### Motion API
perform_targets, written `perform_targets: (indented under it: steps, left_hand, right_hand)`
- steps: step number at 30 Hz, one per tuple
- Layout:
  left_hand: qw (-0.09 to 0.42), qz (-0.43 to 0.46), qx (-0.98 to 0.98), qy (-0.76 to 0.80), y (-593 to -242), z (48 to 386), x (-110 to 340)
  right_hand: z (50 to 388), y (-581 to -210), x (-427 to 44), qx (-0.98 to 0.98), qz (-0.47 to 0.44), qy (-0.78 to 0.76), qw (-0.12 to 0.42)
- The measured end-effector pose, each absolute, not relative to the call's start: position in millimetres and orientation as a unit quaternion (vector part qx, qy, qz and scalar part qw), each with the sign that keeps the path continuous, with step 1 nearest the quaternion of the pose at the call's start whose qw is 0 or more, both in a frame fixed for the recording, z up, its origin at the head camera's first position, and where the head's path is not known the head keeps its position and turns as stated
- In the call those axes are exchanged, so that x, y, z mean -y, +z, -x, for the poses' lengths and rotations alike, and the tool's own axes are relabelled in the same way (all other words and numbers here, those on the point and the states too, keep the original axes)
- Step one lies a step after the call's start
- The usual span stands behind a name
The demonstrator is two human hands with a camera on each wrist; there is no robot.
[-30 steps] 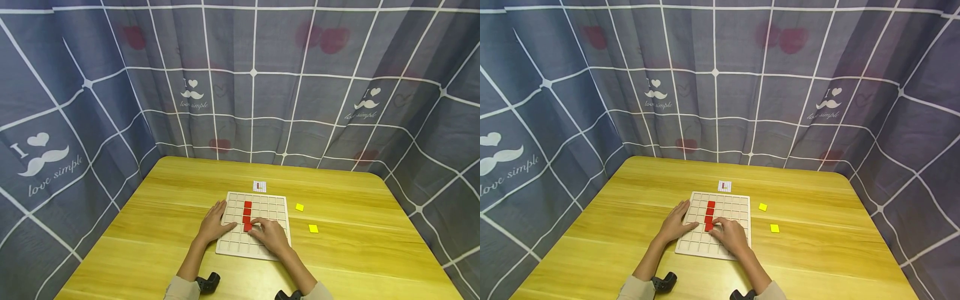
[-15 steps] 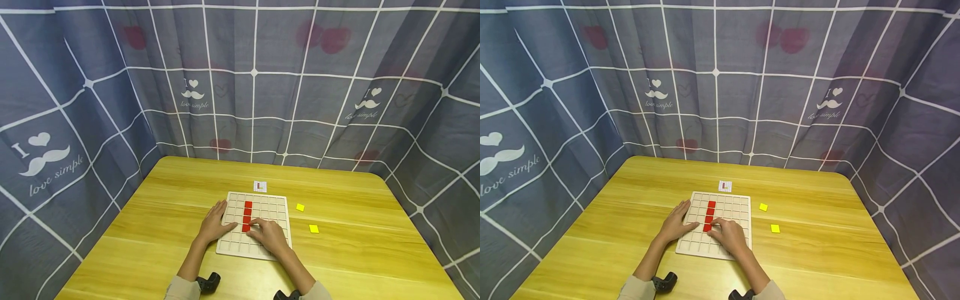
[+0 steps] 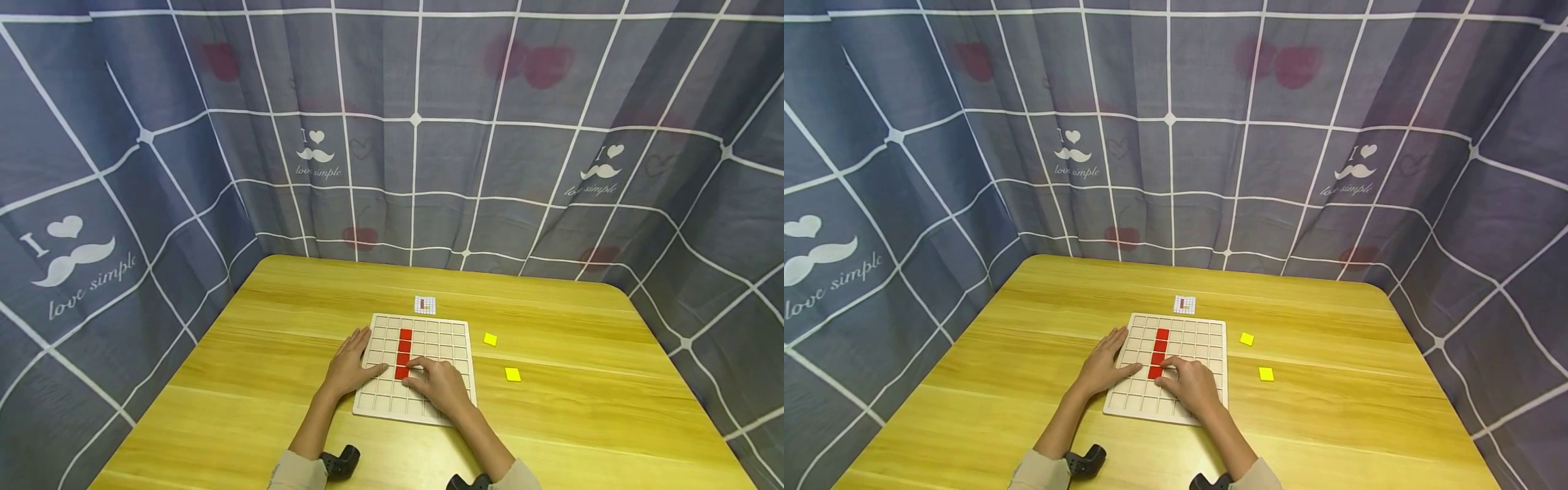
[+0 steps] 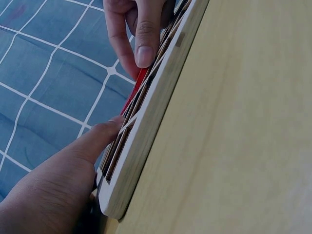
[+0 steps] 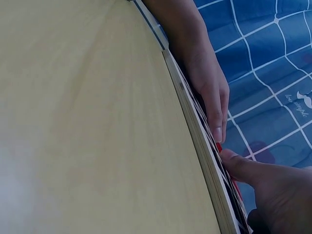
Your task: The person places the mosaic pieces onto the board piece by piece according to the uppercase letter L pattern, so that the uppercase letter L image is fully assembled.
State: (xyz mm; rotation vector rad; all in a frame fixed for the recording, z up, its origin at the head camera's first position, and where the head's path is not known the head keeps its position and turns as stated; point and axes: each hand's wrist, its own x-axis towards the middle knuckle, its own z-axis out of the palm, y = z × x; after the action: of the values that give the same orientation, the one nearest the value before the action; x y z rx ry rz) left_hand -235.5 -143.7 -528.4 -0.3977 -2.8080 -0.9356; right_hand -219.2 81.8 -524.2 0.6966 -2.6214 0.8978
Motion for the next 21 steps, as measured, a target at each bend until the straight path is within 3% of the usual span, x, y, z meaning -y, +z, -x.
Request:
perform_targets:
  steps: [9, 21]
  left_hand:
    - [0.076, 0.134, 0.938, -0.31, -527, 235, 143]
    - [0.081, 0.137, 0.937, -0.312, -527, 234, 143]
  right_hand:
    - [227, -522, -100, 0.896, -0.224, 0.349, 0.157]
    - [257, -503, -181, 0.927, -0.09, 0.338, 0.134]
